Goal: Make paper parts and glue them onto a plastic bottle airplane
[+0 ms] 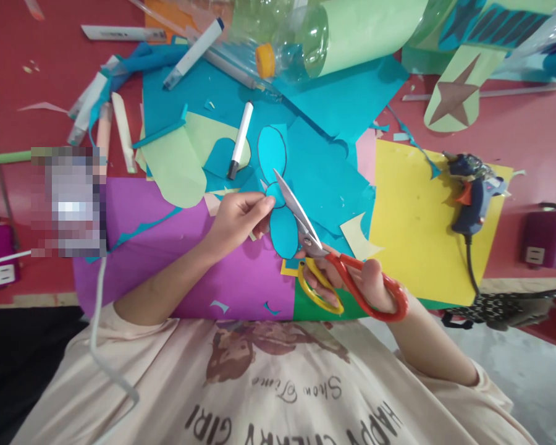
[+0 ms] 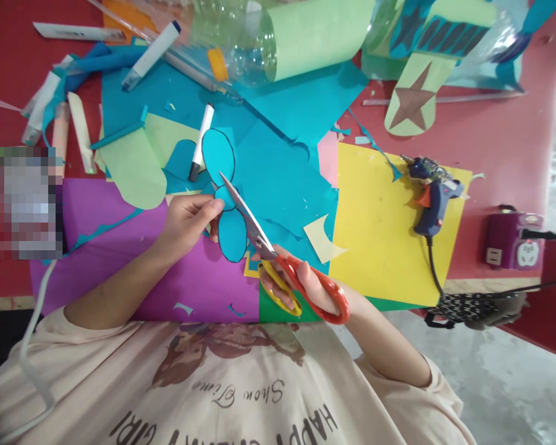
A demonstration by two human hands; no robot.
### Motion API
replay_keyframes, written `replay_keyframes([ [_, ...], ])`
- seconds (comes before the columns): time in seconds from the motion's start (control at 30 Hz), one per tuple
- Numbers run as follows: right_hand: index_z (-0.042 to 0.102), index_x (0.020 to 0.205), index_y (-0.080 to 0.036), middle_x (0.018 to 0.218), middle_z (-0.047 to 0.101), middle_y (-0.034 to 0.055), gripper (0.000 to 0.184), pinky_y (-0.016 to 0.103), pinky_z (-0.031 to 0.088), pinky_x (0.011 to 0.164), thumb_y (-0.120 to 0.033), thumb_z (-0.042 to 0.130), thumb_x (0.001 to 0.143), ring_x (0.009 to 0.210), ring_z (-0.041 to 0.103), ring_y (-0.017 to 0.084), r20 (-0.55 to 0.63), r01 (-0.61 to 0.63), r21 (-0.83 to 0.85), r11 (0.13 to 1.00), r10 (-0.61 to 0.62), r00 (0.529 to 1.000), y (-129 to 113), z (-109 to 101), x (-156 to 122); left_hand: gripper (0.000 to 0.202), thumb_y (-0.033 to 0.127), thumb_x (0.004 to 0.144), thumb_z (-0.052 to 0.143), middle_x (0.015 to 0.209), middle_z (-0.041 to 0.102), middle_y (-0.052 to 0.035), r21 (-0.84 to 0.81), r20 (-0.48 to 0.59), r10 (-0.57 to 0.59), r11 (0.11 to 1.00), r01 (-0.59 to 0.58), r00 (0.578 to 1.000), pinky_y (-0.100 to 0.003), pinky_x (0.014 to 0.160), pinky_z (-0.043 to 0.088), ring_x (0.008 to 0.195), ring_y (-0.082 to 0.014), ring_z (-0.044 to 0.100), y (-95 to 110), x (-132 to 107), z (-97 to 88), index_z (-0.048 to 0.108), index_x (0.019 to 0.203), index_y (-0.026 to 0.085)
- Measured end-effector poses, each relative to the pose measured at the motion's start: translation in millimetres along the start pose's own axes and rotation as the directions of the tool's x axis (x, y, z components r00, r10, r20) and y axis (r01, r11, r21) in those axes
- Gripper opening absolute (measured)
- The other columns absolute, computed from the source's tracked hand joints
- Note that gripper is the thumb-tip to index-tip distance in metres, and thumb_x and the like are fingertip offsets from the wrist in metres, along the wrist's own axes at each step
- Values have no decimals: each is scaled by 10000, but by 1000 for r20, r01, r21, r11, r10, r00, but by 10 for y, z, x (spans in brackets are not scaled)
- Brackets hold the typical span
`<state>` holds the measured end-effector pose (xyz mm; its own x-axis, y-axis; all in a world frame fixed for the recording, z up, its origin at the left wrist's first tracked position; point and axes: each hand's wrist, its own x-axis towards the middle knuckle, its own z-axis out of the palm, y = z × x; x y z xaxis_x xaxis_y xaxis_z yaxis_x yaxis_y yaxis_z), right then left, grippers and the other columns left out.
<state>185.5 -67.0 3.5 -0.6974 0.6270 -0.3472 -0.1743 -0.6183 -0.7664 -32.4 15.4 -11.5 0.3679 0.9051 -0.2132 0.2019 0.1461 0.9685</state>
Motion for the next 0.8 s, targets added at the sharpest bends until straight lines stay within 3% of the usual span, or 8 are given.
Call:
replay_keyframes([
  [0.17,476,1075,-297,705,425,-38,629,317,345,545,-826,259,813,488,323,110,26,13,-24,1000,-12,1000,43,1,19,411,267,869,484,405,516,31,-17,-28,27,999,-27,999,-162,401,384,376,-58,500,-8,-1,1,488,467,181],
  [0.37,399,842,-263,653,400,-50,596,301,321,505,-842,268,792,477,310,112,41,47,-45,998,-46,998,3,18,56,408,280,866,487,407,514,30,-26,1,45,999,-45,999,-166,393,379,375,-60,500,1,0,-4,495,470,182],
  [0.63,444,890,-280,721,439,-39,621,309,325,494,-871,317,748,454,296,95,-37,-16,-28,999,15,999,-39,55,65,393,314,844,519,413,528,24,-36,-10,3,999,-3,1000,-161,391,384,381,-58,514,8,-10,-7,505,475,178],
  [0.8,468,935,-289,594,387,-51,712,306,317,451,-930,294,678,441,295,115,-86,-77,-67,995,72,994,-6,62,87,372,321,805,572,417,543,21,-96,15,-35,995,36,999,-173,391,375,382,-56,499,22,-19,0,526,468,171],
])
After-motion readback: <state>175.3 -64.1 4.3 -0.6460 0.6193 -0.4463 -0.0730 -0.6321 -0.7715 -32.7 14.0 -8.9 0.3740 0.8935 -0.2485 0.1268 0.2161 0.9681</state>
